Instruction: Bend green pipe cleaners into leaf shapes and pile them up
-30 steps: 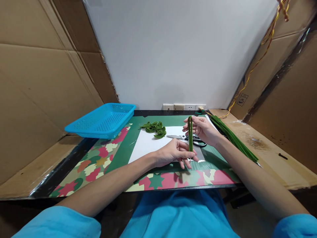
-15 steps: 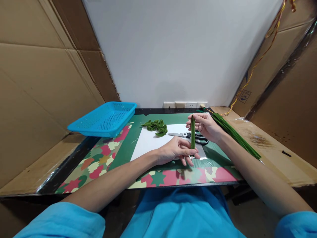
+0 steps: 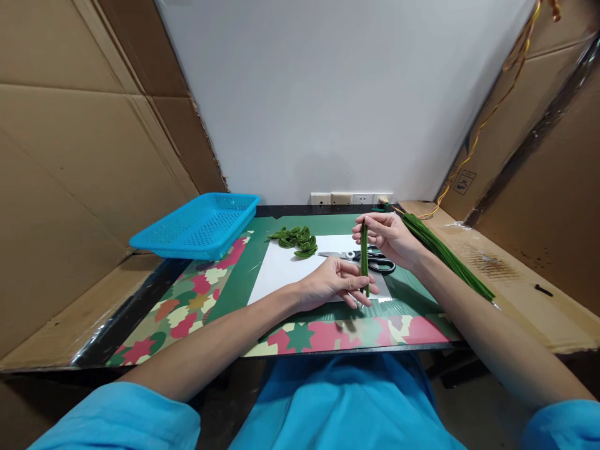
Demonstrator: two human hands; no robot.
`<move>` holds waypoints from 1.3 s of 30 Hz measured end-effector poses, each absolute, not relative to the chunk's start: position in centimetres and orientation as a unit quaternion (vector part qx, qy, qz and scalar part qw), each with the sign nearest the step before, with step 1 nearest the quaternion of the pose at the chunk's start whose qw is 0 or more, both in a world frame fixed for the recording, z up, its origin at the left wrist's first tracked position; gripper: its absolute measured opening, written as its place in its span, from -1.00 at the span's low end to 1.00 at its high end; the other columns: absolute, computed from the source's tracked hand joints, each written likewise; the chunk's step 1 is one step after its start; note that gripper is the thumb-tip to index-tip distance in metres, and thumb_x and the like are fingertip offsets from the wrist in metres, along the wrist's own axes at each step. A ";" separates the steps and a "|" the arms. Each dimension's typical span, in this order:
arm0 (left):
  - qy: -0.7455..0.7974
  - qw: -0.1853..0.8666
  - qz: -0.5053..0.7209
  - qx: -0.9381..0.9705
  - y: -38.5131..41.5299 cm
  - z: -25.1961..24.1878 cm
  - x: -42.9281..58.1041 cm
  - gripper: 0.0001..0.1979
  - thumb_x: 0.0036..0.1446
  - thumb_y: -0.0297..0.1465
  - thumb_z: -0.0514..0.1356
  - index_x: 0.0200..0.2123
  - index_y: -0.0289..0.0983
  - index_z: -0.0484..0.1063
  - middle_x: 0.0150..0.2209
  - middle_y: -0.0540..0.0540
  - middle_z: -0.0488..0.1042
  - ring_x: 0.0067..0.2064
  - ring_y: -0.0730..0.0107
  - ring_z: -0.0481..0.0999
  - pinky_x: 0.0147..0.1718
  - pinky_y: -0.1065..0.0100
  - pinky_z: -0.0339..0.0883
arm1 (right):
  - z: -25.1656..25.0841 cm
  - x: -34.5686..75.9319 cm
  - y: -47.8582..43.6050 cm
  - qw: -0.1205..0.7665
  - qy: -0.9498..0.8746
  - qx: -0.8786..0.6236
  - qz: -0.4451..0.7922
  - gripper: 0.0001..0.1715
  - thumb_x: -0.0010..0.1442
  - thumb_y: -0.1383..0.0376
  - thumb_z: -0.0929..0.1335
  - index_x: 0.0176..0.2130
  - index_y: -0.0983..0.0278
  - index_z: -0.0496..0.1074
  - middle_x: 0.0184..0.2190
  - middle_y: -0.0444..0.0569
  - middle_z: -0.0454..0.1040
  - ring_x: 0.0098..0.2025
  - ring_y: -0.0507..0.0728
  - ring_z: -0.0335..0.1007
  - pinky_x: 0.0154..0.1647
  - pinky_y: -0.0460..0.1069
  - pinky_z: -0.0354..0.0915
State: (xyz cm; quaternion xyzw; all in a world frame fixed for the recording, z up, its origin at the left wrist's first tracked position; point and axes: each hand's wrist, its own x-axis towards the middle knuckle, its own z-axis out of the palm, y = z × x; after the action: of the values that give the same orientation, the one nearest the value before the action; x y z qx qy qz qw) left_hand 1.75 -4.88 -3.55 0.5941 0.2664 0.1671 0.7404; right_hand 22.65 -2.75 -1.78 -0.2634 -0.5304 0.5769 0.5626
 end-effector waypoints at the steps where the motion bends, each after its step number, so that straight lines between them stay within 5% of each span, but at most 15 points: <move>1: 0.268 0.740 0.169 0.593 -4.9 -3.6 1.7 -0.52 0.01 -0.14 0.50 -0.17 -0.43 0.63 -0.05 -0.41 0.64 -0.26 0.27 0.72 -0.45 0.51 0.50 | -1.8 22.7 -2.7 0.563 -0.531 -0.264 0.575 -0.61 0.11 0.04 0.60 -0.19 0.26 0.65 -0.28 0.01 0.68 -0.27 0.10 0.63 -0.08 0.02 0.52; 12: 0.263 0.749 0.174 0.583 -4.7 -3.9 1.8 -0.51 0.01 -0.11 0.49 -0.15 -0.39 0.64 0.02 -0.39 0.62 -0.22 0.25 0.72 -0.38 0.48 0.54 | -1.9 22.7 -2.5 0.577 -0.524 -0.270 0.565 -0.61 0.07 0.06 0.61 -0.21 0.26 0.66 -0.30 0.01 0.68 -0.31 0.11 0.63 -0.12 0.04 0.53; 23: 0.218 0.748 0.155 0.607 -4.6 -3.8 1.8 -0.50 0.13 -0.08 0.41 -0.04 -0.37 0.63 0.14 -0.43 0.55 -0.34 0.31 0.70 -0.59 0.51 0.42 | -2.1 22.8 -2.4 0.585 -0.526 -0.271 0.555 -0.62 0.09 0.08 0.61 -0.19 0.26 0.66 -0.29 0.01 0.68 -0.31 0.09 0.62 -0.15 0.01 0.53; 39: 0.228 0.746 0.165 0.603 -4.8 -3.5 1.8 -0.56 0.08 -0.14 0.46 -0.09 -0.34 0.65 0.02 -0.35 0.62 -0.36 0.37 0.67 -0.56 0.52 0.42 | -2.1 22.9 -2.4 0.581 -0.525 -0.270 0.560 -0.63 0.07 0.10 0.62 -0.19 0.25 0.67 -0.30 -0.01 0.68 -0.31 0.08 0.63 -0.15 -0.01 0.53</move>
State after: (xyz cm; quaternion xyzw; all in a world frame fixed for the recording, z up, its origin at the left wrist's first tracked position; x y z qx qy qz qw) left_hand 1.83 -4.82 -3.48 0.6031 0.2281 0.1651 0.7463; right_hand 22.86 -2.40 -2.15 -0.2701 -0.5254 0.5601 0.5808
